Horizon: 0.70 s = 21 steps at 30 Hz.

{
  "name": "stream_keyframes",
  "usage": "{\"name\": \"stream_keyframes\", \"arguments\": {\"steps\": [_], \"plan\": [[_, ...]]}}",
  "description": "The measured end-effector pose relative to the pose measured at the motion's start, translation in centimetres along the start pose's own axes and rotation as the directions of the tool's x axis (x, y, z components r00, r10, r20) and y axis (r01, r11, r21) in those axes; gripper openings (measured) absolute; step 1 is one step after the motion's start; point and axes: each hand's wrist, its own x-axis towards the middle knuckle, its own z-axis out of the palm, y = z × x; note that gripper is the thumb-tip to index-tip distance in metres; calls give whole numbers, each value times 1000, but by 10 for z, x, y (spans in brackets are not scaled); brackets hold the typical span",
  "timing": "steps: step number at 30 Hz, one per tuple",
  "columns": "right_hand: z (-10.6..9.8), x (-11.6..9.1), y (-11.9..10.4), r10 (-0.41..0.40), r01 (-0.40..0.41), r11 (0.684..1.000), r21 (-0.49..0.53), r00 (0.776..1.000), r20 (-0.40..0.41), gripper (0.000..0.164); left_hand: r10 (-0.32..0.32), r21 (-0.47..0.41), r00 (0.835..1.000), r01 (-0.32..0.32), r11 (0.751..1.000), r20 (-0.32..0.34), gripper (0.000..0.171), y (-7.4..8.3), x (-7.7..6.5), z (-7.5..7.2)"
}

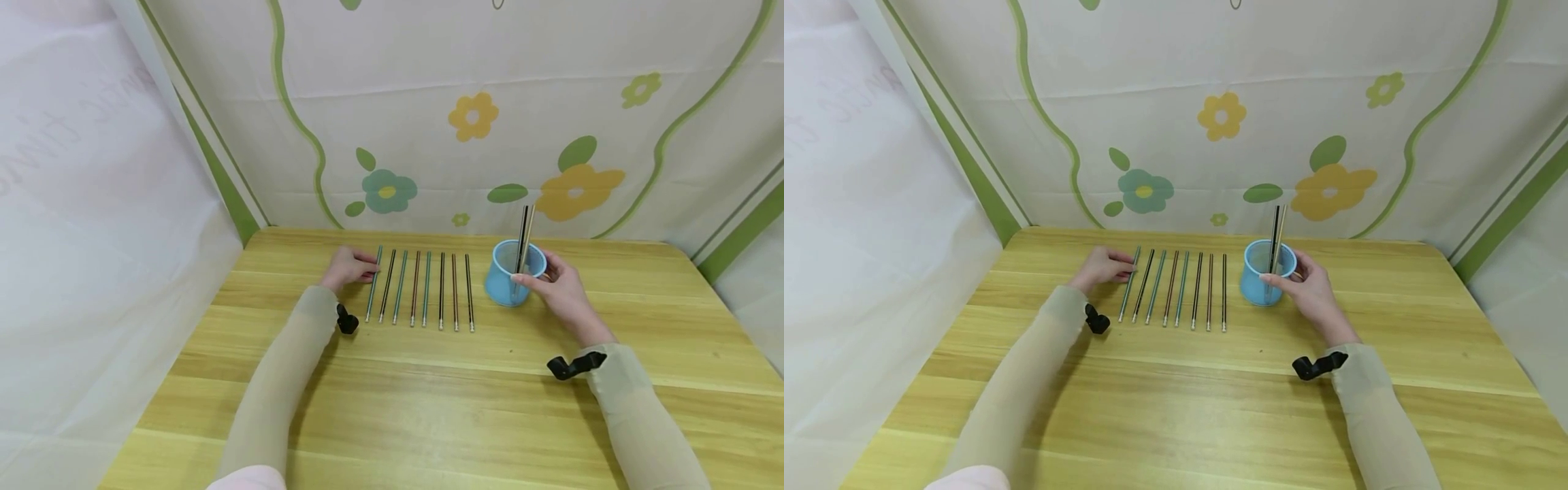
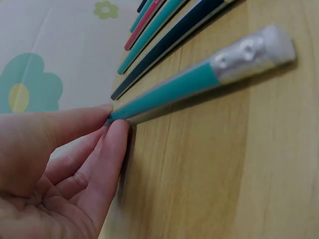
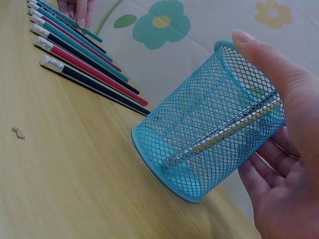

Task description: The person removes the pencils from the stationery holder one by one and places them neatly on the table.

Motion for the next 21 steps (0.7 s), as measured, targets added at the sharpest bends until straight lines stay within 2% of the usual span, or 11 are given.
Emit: {"name": "stream_keyframes", "arguments": {"steps": [14,21], "plan": [[1,0,-2,6,-6,1000,9,1000,0,81,64,90,997,-60,994,-44,22,1,-3,4],[1,-1,-2,4,-4,1000,7,1000,-1,81,57,115,997,-50,992,-57,21,1,-3,5]]}}
